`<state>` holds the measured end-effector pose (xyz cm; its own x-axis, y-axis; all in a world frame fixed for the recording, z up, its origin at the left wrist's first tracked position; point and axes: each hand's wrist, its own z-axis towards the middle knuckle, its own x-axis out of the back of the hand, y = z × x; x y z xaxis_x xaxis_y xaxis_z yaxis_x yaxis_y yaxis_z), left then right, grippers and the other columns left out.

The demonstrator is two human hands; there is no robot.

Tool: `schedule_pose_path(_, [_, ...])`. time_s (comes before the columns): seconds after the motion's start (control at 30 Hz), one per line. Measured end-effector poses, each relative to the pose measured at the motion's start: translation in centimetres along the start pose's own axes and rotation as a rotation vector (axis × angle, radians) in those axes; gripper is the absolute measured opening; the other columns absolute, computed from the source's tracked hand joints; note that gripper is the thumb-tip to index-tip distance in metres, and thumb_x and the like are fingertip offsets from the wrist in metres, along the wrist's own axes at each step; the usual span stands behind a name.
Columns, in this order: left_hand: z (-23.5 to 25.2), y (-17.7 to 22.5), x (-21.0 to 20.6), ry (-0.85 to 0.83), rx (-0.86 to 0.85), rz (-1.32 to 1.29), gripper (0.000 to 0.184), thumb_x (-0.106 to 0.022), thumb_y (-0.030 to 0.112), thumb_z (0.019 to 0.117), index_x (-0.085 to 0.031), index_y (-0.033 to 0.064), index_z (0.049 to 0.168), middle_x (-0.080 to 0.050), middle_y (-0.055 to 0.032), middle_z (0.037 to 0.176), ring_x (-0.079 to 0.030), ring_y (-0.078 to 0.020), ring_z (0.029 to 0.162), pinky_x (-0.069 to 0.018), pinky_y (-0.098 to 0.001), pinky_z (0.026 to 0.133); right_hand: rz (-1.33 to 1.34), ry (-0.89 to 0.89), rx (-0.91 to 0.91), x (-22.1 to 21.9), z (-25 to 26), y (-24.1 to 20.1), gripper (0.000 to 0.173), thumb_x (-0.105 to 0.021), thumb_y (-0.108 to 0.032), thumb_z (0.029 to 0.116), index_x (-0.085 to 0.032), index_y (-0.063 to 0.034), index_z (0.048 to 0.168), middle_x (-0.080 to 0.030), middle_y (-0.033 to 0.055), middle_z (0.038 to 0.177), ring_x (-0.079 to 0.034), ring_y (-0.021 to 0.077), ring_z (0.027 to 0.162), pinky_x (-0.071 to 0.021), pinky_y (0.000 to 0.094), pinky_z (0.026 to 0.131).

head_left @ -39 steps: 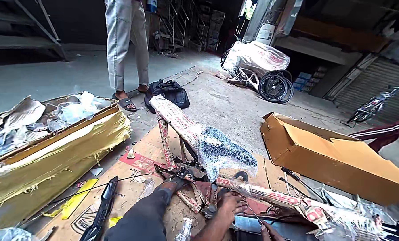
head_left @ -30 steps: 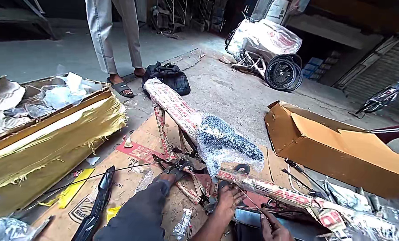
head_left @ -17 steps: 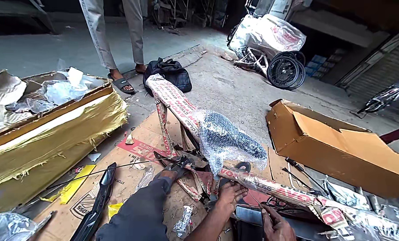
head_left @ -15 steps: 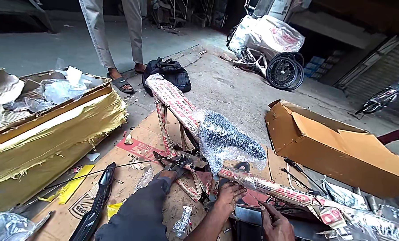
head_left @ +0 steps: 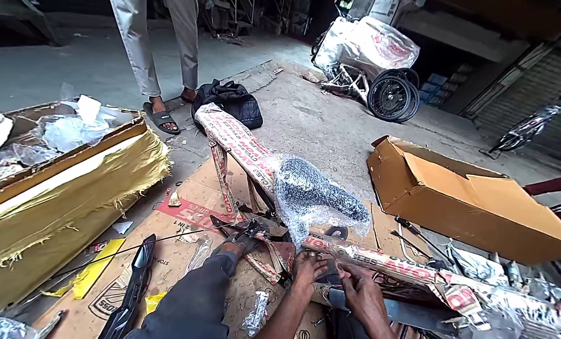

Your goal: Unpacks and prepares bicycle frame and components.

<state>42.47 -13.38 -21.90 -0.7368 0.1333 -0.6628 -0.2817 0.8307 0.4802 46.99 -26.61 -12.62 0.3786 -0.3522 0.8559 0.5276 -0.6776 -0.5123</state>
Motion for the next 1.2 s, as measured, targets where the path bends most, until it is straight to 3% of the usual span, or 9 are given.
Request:
schedule_pose_path(0.1, [-0.9, 0.9, 1.3, 0.155, -0.062, 0.018, 0.022, -0.038, 0.01, 0.1115, -0.042, -0.0026, 0.128, -0.067, -0.0209, 0.098, -0.071, -0.0284, 0.077, -0.0608, -0.0402, 0.069, -0.034, -0.274, 0.008, -2.4, -1.8, 1.8, 0.04, -0.064, -0.033, 0.0965, -0.066, -0.012, 0.13, -0.075, 0.0059, 0.104, -0.071, 0.0238, 0.1, -0.0543, 0.0503, 0.095])
schedule_pose_path(0.23, [-0.7, 3.0, 5.7, 0.394, -0.169, -0.034, 0.027, -0.039, 0.004, 0.1091, -0.037, -0.0046, 0.135, -0.065, -0.0237, 0.101, -0.071, -0.0285, 0.079, -0.06, -0.0406, 0.071, -0.403, -0.181, 0.147, -2.0, -3.5, 3.8, 0.053, -0.07, -0.025, 0.0884, -0.062, -0.012, 0.139, -0.067, 0.0156, 0.13, -0.058, 0.0361, 0.13, -0.0233, 0.0654, 0.12])
schedule_pose_path(0.33, [-0.3, 6.1, 8.5, 0.474, -0.233, -0.119, 0.039, -0.031, 0.008, 0.1115, -0.028, -0.003, 0.149, -0.059, -0.0263, 0.118, -0.068, -0.0289, 0.091, -0.0585, -0.0413, 0.078, -0.52, -0.048, 0.147, 1.1, -2.5, 4.5, 0.054, -0.065, -0.022, 0.0934, -0.056, -0.014, 0.146, -0.07, 0.0193, 0.119, -0.065, 0.0408, 0.115, -0.0368, 0.0634, 0.111])
schedule_pose_path(0.43, [-0.4, 9.1, 9.4, 0.441, -0.293, -0.244, 0.038, -0.027, 0.015, 0.1138, -0.031, -0.0023, 0.147, -0.059, -0.0268, 0.127, -0.069, -0.0307, 0.1, -0.0585, -0.0437, 0.084, -0.521, 0.067, 0.177, 3.8, -2.2, 3.3, 0.026, -0.056, -0.019, 0.0999, -0.072, -0.0124, 0.119, -0.074, 0.0158, 0.1, -0.072, 0.0366, 0.094, -0.0549, 0.0565, 0.087])
schedule_pose_path(0.53, [-0.4, 10.7, 9.0, 0.404, -0.316, -0.246, 0.025, -0.029, 0.017, 0.1132, -0.04, 0.0014, 0.13, -0.056, -0.0137, 0.09, -0.062, -0.021, 0.069, -0.058, -0.0361, 0.064, -0.587, 0.206, 0.189, 3.1, -2.1, 0.4, 0.021, -0.055, -0.017, 0.0976, -0.075, -0.0114, 0.098, -0.074, 0.0141, 0.084, -0.073, 0.0357, 0.078, -0.0557, 0.0551, 0.064])
schedule_pose_path(0.7, [-0.1, 12.0, 10.9, 0.478, -0.392, -0.08, 0.017, -0.034, 0.017, 0.1123, -0.044, 0.0048, 0.107, -0.04, -0.003, 0.069, -0.038, -0.0114, 0.045, -0.0387, -0.0257, 0.042, -0.599, 0.08, 0.016, 0.4, 1.0, -1.7, 0.028, -0.05, -0.024, 0.1022, -0.074, -0.0099, 0.101, -0.074, 0.0166, 0.093, -0.073, 0.0367, 0.093, -0.0554, 0.0553, 0.077])
schedule_pose_path(0.93, [-0.6, 13.5, 11.0, 0.573, -0.366, 0.173, 0.023, -0.037, 0.016, 0.1116, -0.048, -0.0013, 0.12, -0.051, -0.0128, 0.085, -0.052, -0.0186, 0.06, -0.047, -0.0324, 0.053, -0.541, 0.18, 0.095, 2.8, -0.1, 3.3, 0.033, -0.053, -0.032, 0.102, -0.077, -0.0104, 0.101, -0.075, 0.0198, 0.093, -0.073, 0.042, 0.092, -0.0532, 0.0635, 0.084])
schedule_pose_path(1.13, [0.5, 14.1, 13.7, 0.83, -0.517, 0.222, 0.026, -0.051, 0.009, 0.1036, -0.051, -0.0042, 0.127, -0.061, -0.0256, 0.116, -0.062, -0.0336, 0.102, -0.0521, -0.0509, 0.089, -0.626, 0.273, 0.193, -1.2, 1.4, -1.3, 0.029, -0.056, -0.027, 0.0988, -0.076, -0.0093, 0.089, -0.074, 0.0172, 0.081, -0.073, 0.0386, 0.079, -0.0555, 0.0566, 0.069])
schedule_pose_path(1.2, [0.0, 14.3, 13.5, 0.84, -0.546, 0.257, 0.026, -0.058, 0.007, 0.1005, -0.051, -0.0032, 0.124, -0.062, -0.0249, 0.11, -0.063, -0.0343, 0.099, -0.053, -0.0523, 0.085, -0.594, 0.165, 0.164, -0.4, 1.4, -0.9, 0.032, -0.053, -0.031, 0.1018, -0.075, -0.0091, 0.095, -0.074, 0.0186, 0.086, -0.073, 0.0402, 0.085, -0.0552, 0.0585, 0.073])
